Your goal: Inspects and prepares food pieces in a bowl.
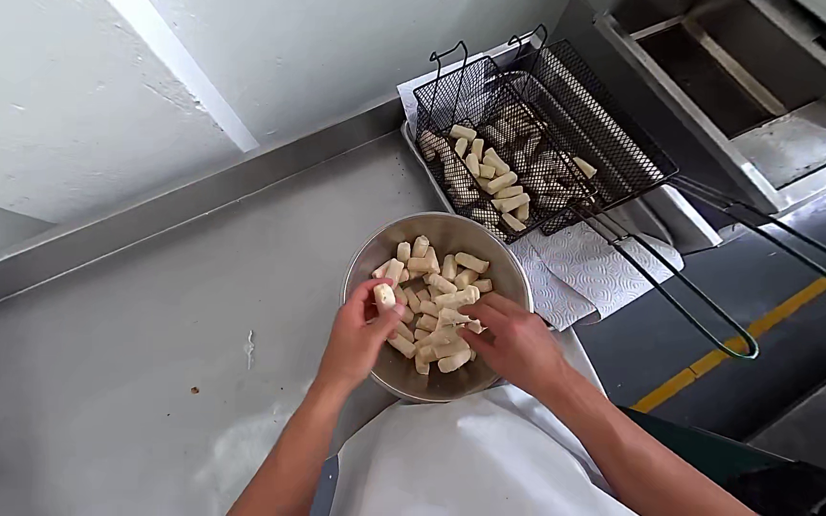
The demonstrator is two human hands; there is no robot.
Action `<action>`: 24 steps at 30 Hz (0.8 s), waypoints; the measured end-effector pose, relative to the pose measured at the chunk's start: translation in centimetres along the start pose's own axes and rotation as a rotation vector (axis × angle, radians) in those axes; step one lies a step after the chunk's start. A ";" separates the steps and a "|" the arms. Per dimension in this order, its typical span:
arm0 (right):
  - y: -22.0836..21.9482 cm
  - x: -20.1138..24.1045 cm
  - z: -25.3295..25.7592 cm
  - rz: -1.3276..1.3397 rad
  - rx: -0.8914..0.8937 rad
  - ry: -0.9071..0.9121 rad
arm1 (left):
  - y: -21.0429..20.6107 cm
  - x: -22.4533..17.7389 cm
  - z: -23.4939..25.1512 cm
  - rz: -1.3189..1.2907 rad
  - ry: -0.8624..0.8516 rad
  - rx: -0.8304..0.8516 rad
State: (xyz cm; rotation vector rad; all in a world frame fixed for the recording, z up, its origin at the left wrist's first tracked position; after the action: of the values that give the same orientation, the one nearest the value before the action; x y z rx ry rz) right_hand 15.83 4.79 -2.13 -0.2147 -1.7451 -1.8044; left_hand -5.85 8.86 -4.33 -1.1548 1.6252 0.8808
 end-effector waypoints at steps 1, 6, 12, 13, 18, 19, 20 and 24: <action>-0.8 0.2 0.0 -0.022 0.006 0.010 | -0.8 0.5 0.1 0.081 0.018 0.000; -2.0 0.6 0.1 -0.058 -0.016 0.016 | -4.4 1.4 1.0 0.345 -0.012 0.047; -1.9 0.2 0.0 -0.044 -0.051 0.006 | -5.9 0.6 1.4 0.501 -0.349 0.039; -1.9 0.2 0.1 -0.044 -0.056 0.005 | -6.1 0.5 1.4 0.517 -0.395 0.036; -2.3 0.1 0.1 -0.026 -0.065 -0.005 | -6.8 0.0 1.1 0.577 -0.546 0.039; -2.3 -0.1 0.2 -0.024 -0.069 -0.004 | -6.9 -0.1 1.1 0.602 -0.571 0.041; -2.4 -0.2 0.2 -0.017 -0.074 -0.004 | -7.1 -0.2 1.1 0.630 -0.601 0.043; -2.5 -1.3 0.0 0.155 -0.074 -0.099 | -7.9 -0.5 0.8 0.722 -0.690 0.033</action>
State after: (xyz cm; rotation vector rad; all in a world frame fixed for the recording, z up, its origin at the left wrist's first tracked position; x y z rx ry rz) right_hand 15.54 5.05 -4.92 -0.4637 -1.6804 -1.7730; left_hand 1.95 7.38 -4.40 -0.1387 1.4346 1.4928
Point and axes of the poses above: each hand's wrist, its own z-axis towards the middle knuckle, its own y-axis out of the back of the hand, x = y × z, the point moved 7 cm from there along z, towards the middle knuckle, and after that the axes turned 3 degrees about x, right-handed, at the moved point
